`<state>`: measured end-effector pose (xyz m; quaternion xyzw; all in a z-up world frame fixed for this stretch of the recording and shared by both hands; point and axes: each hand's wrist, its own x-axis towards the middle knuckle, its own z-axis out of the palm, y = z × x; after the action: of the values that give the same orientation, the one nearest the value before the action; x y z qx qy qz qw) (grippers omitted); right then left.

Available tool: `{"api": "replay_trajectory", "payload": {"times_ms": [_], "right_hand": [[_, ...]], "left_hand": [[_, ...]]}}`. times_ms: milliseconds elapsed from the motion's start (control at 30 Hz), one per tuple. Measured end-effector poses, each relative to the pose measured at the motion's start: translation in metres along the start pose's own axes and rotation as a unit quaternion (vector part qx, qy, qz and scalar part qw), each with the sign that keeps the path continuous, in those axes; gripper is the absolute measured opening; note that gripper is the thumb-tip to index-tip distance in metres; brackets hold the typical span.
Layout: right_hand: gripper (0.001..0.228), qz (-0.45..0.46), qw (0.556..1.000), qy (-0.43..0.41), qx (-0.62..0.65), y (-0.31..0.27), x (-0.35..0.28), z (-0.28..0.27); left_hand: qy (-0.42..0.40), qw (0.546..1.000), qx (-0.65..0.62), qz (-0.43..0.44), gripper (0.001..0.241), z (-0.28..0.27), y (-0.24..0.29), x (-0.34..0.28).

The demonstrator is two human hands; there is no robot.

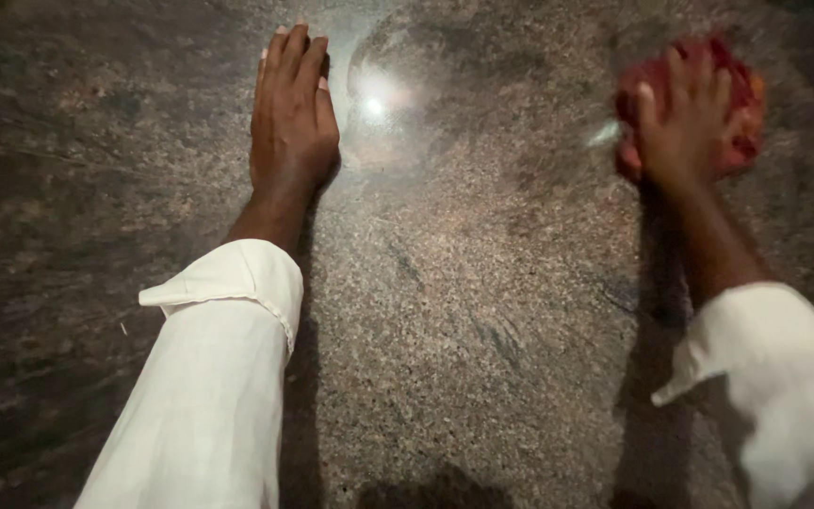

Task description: The person wipes the stone floor with a red cloth, moving the cloth in circular and side-to-side motions across the surface before picking up the cloth.

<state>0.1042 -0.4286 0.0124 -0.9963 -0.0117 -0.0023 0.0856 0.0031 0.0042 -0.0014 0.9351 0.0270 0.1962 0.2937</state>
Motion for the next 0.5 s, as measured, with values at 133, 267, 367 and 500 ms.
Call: {"api": "replay_trajectory", "payload": {"times_ms": [133, 267, 367, 500], "right_hand": [[0.063, 0.092, 0.996, 0.001, -0.011, 0.004, -0.06, 0.001], [0.064, 0.04, 0.996, -0.003, -0.076, -0.044, -0.091, 0.018], [0.064, -0.079, 0.994, 0.067, -0.04, -0.109, -0.101, 0.03], [0.059, -0.241, 0.97, 0.019, 0.01, -0.193, -0.109, 0.039]], "left_hand": [[0.001, 1.0, -0.003, -0.002, 0.046, 0.0, 0.004, 0.001], [-0.002, 1.0, 0.006, -0.009, 0.045, -0.002, 0.005, 0.002], [-0.001, 1.0, -0.002, -0.019, 0.046, 0.0, 0.006, 0.0], [-0.013, 1.0, 0.0, -0.006, 0.046, -0.002, 0.002, 0.001]]}}
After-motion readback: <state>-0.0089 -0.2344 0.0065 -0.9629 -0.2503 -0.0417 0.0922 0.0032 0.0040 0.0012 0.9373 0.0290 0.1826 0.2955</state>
